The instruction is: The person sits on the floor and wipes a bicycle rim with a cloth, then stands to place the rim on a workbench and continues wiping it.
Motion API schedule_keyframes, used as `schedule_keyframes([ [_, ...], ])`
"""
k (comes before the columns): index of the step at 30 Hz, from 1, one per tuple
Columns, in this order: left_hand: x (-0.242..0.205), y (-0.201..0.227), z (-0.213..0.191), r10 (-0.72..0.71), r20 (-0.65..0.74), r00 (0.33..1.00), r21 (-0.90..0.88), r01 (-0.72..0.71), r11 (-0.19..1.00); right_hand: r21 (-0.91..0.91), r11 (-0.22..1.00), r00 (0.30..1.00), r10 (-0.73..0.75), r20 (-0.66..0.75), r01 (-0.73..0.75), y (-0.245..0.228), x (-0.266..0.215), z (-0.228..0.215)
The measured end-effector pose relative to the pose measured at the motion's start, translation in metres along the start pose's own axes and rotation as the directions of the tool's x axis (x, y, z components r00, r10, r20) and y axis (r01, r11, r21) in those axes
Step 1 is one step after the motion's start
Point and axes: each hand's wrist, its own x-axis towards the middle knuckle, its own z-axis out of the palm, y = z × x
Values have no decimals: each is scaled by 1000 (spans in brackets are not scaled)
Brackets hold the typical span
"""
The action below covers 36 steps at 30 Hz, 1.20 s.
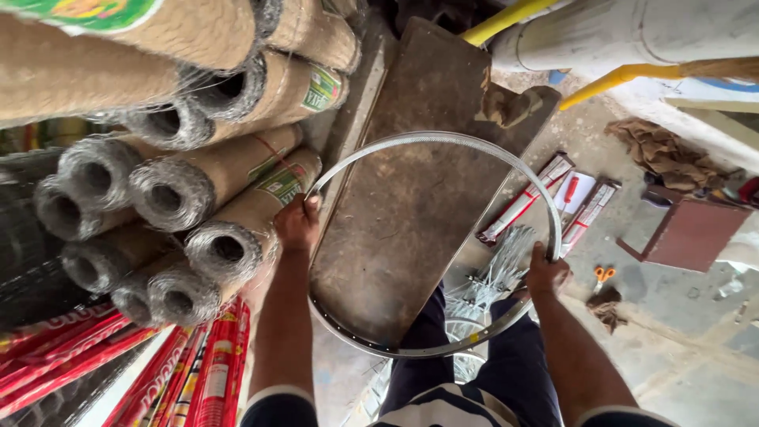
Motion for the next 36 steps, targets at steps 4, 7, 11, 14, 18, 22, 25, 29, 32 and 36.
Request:
schedule_keyframes([
  [4, 16, 4, 7, -15, 10, 1000, 99, 14, 995, 133, 989, 997, -48, -66, 57, -16, 2, -4],
  [7, 22, 5, 4, -60, 85, 995, 120, 49, 992, -26, 1000, 1000, -10, 5, 10, -23, -4, -14],
  [11, 40, 12, 8, -223, 168, 960, 27, 221, 975, 181, 971, 976, 125, 180, -158, -35, 5, -30],
  [14, 3, 43, 14, 76, -106, 991, 121, -63, 991, 300, 951, 978, 14, 210, -78, -36, 2, -63],
  [18, -117, 135, 4, 370, 289, 883, -286, -290, 913, 675, 737, 939, -213, 272, -28, -58, -2, -130],
  [22, -228, 240, -69, 745, 399, 534, -830, -135, 541, 862, 475, 806, -433, 403, -176, -134, -19, -228],
  [25, -255, 294, -134, 712, 432, 554, -779, -169, 604, 897, 378, 758, -508, 410, -232, -203, -57, -278],
  [29, -245, 331, -191, 518, 362, 775, -721, -119, 683, 966, 189, 575, -777, 257, -176, -269, -94, -287],
  [32, -220, 339, -217, 454, 244, 857, -890, 12, 456, 756, 452, 548, -823, 149, 473, -271, -95, -247],
  [36, -177, 357, -231, 342, 126, 931, -979, 60, 196, 386, 432, 168, -814, 557, 815, -208, -111, -147],
])
